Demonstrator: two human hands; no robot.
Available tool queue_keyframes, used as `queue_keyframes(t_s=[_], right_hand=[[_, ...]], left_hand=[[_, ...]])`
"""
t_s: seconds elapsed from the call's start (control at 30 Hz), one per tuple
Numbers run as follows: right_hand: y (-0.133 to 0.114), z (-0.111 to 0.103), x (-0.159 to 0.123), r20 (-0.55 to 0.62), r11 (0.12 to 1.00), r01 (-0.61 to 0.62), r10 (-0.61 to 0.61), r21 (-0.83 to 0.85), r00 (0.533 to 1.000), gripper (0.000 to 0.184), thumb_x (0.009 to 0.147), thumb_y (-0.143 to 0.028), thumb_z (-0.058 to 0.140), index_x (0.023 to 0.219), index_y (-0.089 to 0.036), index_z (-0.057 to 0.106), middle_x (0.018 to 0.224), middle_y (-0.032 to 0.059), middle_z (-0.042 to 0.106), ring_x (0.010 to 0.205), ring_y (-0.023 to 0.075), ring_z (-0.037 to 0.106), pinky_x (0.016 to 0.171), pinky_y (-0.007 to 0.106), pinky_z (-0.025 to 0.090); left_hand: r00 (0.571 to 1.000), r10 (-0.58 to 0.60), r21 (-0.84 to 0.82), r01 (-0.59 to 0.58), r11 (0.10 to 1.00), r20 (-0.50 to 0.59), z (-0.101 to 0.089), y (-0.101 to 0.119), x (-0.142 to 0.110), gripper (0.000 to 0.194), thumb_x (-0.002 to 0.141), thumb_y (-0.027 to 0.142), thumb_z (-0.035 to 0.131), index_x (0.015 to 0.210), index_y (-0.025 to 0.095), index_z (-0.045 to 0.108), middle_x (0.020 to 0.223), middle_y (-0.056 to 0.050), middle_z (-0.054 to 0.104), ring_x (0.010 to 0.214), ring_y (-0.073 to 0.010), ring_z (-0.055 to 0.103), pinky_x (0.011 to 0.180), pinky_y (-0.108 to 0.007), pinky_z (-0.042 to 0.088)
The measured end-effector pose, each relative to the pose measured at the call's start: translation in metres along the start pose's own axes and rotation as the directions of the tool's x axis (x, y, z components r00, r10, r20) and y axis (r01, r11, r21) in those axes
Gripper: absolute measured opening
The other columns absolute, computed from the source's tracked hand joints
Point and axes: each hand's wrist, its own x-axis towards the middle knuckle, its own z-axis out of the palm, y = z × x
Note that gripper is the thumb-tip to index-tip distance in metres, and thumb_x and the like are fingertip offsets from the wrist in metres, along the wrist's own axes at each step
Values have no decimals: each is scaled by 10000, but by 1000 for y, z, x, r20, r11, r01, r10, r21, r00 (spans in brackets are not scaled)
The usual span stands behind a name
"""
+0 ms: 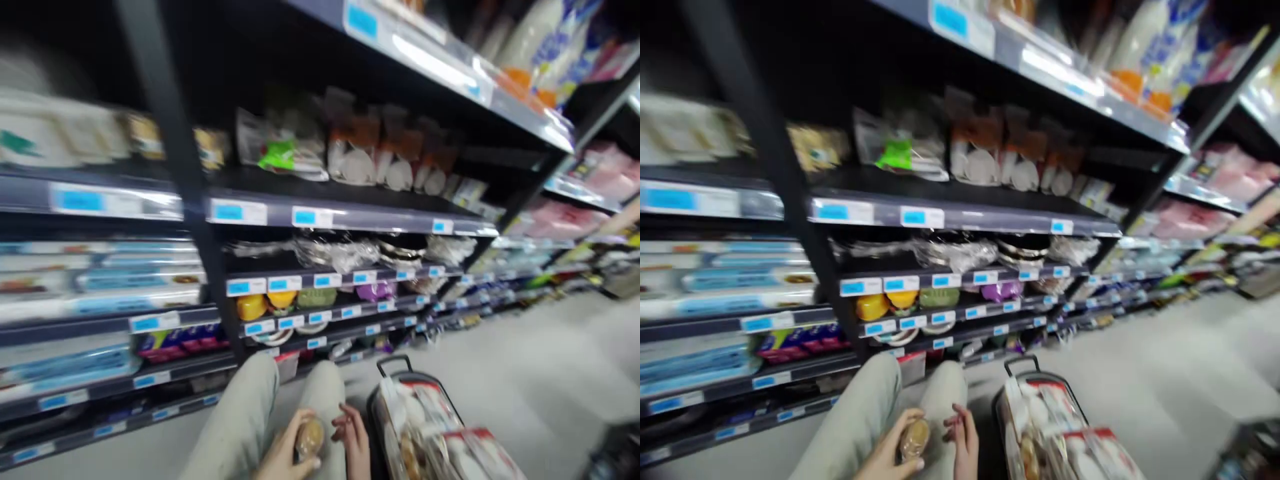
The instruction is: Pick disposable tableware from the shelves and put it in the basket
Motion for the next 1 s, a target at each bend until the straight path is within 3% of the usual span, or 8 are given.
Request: queue_keyframes(t_s=[0.1,0.2,0.33,0.5,0.63,0.73,0.87,1.0], right_hand=[[-19,-18,-32,89,998,-25,30,-63,996,468,870,-551,469,1159,-208,603,860,49,630,656,143,571,667,293,504],[-48,-22,-50,308,909,13,127,-416,943,449,761,-338,651,1191,-223,601,1018,73,602,819,178,586,779,306,488],[-63,-14,-61,244,751,-71,300,-656,922,549,723,-156,615,1264,-219,554,1142,113,566,923,224,598,840,344,482],[-60,-29,-65,167,828,-170,300,-535,939,466,710,-165,646,1169,-239,617,1087,76,619,975,227,596,874,329,465],[-55,-79,-73,-78,926,-268,257,-265,963,349,719,-298,698,1057,-215,661,1005,79,662,920,234,624,816,334,494],[-47,-123,-86,-290,971,-149,199,186,936,465,589,-476,796,962,-225,676,907,74,674,770,219,638,657,310,523],[-46,-157,-97,-532,900,63,196,430,824,408,700,-671,618,839,-288,640,698,8,557,507,120,462,441,236,416],[-47,-165,-96,-594,875,152,175,459,785,449,706,-718,543,880,-309,613,661,-24,445,460,86,331,385,178,311]], left_hand=[[982,-23,116,2,993,186,6,-7,-12,542,597,132,540,1126,195,444,1084,-62,654,1006,-216,605,898,-303,432],[950,-24,166,-30,986,312,12,-5,-11,550,587,99,507,1123,199,440,1116,-67,652,1044,-208,602,900,-280,439],[924,-28,268,-81,960,381,22,4,-8,552,609,79,478,1149,189,464,1138,-89,639,1073,-203,591,934,-289,439],[903,-46,308,-98,946,428,24,12,-6,746,624,108,506,1355,196,384,1381,-105,508,1291,-211,461,1100,-333,351],[962,-3,474,-132,871,274,-1,-3,13,652,780,291,499,1404,145,378,1453,-125,428,1382,-249,336,1168,-389,250],[993,-114,725,62,686,23,-33,-29,28,640,867,401,411,1388,28,394,1438,-209,414,1368,-345,330,1131,-479,274],[929,-112,840,367,399,-353,-68,-64,28,609,944,415,249,1416,48,363,1494,-243,290,1373,-445,262,1058,-619,255],[906,-85,813,410,413,-414,-76,-79,17,612,971,439,173,1432,67,324,1466,-296,283,1334,-436,345,1030,-532,330]])
